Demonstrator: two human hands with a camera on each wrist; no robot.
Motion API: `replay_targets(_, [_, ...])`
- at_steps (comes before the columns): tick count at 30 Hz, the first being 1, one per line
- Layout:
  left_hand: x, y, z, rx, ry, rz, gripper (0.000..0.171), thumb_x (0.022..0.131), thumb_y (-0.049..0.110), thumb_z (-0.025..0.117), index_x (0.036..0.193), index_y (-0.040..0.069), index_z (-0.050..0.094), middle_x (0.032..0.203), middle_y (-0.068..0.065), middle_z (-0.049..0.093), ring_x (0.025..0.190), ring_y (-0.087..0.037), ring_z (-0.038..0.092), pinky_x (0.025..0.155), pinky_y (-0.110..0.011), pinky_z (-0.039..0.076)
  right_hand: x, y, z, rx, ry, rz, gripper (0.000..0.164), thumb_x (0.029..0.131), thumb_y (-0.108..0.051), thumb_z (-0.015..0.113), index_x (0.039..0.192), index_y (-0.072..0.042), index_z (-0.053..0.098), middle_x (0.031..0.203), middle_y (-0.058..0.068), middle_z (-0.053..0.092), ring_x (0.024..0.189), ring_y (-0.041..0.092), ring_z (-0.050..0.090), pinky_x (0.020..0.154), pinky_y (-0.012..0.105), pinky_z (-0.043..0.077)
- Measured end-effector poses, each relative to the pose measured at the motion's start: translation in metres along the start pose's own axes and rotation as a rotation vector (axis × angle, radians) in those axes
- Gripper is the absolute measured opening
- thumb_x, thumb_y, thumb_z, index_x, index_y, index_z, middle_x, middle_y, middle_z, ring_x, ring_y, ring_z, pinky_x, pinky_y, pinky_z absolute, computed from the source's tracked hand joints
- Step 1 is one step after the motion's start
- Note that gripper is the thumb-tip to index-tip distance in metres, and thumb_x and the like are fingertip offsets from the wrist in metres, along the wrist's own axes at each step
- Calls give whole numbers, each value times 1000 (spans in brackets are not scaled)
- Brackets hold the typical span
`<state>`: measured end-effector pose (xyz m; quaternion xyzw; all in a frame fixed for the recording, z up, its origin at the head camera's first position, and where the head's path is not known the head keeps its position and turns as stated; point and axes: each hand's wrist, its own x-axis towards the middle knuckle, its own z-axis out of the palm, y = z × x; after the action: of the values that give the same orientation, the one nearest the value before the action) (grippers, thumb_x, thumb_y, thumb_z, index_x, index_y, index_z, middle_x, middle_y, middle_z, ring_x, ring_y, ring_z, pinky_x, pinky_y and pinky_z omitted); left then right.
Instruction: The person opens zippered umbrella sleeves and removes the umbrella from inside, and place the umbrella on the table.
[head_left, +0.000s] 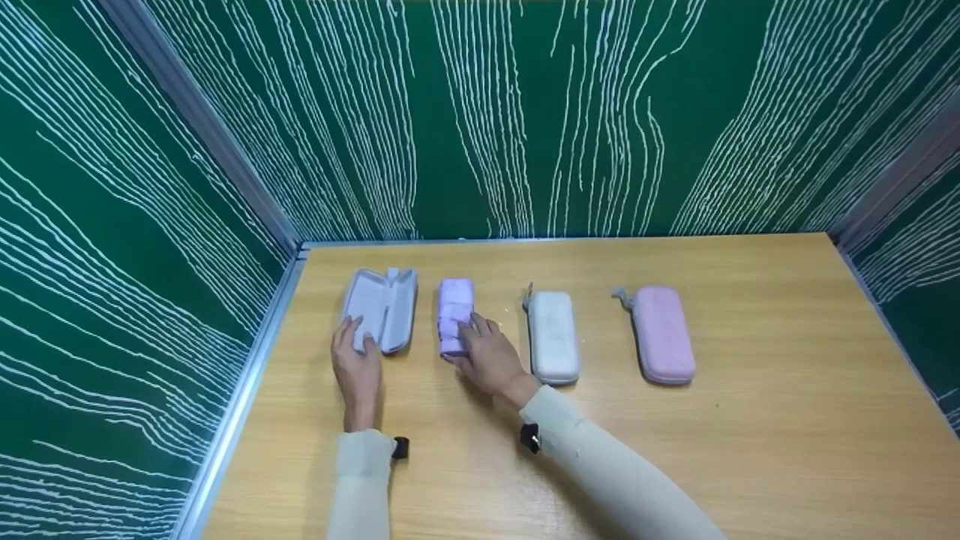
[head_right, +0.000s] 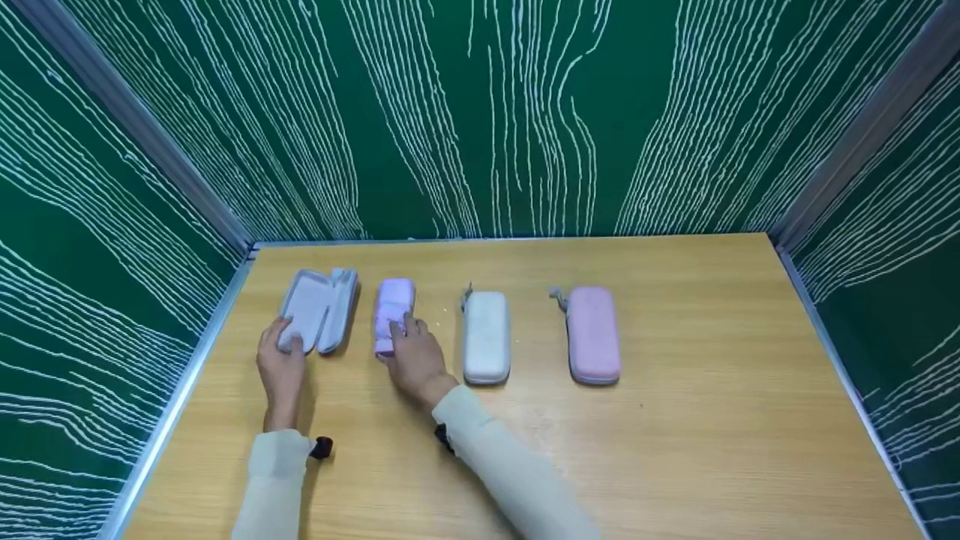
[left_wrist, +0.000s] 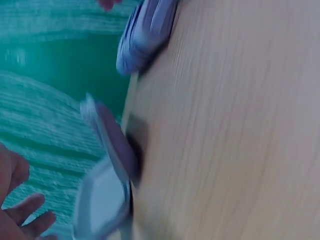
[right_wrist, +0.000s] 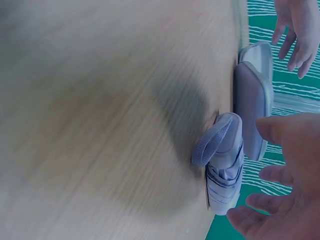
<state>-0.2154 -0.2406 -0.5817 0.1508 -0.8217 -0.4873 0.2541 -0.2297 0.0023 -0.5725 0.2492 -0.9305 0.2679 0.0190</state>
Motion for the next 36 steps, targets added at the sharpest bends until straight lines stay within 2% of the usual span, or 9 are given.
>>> replay_targets(3, [-12,9,8,1,30,51,34,98,-3,64,132,-5,69,149,-27,56,144,-45,47,122,-55,35,-6,4,-2,-4,47,-23,61,97,-23,78,145,8,56,151,32,49,136,50,51,112,55,48])
replay_targets(6, [-23,15,15,-2,29,91,35,96,-6,64,130,-6,69,147,-27,58,141,-46,50,120,-56,39,-13,9,-4,-8,76,-42,59,94,-18,79,142,9,57,148,31,52,134,50,53,111,56,48])
replay_targets(10, [-40,23,24,-7,9,132,35,95,-8,65,130,-8,68,146,-29,58,139,-48,52,118,-57,41,-22,13,-7,20,110,-36,56,94,-15,79,141,8,59,147,31,54,135,50,53,113,57,46])
replay_targets(16, [-66,39,40,-11,-32,160,34,95,-6,67,129,-4,70,145,-28,58,138,-47,52,116,-58,43,-33,17,-13,76,174,-7,56,92,-13,80,141,7,60,146,30,55,133,49,54,113,58,46])
replay_targets(23, [-92,51,63,-10,-76,254,36,91,-10,70,127,-5,71,139,-28,62,133,-48,57,114,-59,45,-42,26,-17,94,259,-10,55,89,-9,82,138,7,62,142,29,58,132,48,55,113,57,47])
replay_targets(27, [-105,58,73,-1,-116,269,35,91,-7,71,126,-4,72,138,-27,63,130,-45,60,112,-56,48,-47,32,-20,93,290,-8,54,88,-7,83,137,6,63,140,29,59,130,48,56,111,56,48])
replay_targets(32, [-119,62,83,-2,-167,258,33,95,-2,70,128,0,72,139,-21,64,123,-38,66,107,-52,52,-55,40,-25,78,310,9,52,90,-6,82,136,7,63,139,29,61,129,48,57,110,56,49])
replay_targets(36, [-128,66,91,15,-191,268,32,97,-1,69,129,0,72,140,-19,65,123,-36,66,106,-50,54,-61,47,-27,60,332,14,48,90,-4,80,134,8,64,136,29,62,127,48,58,108,56,50])
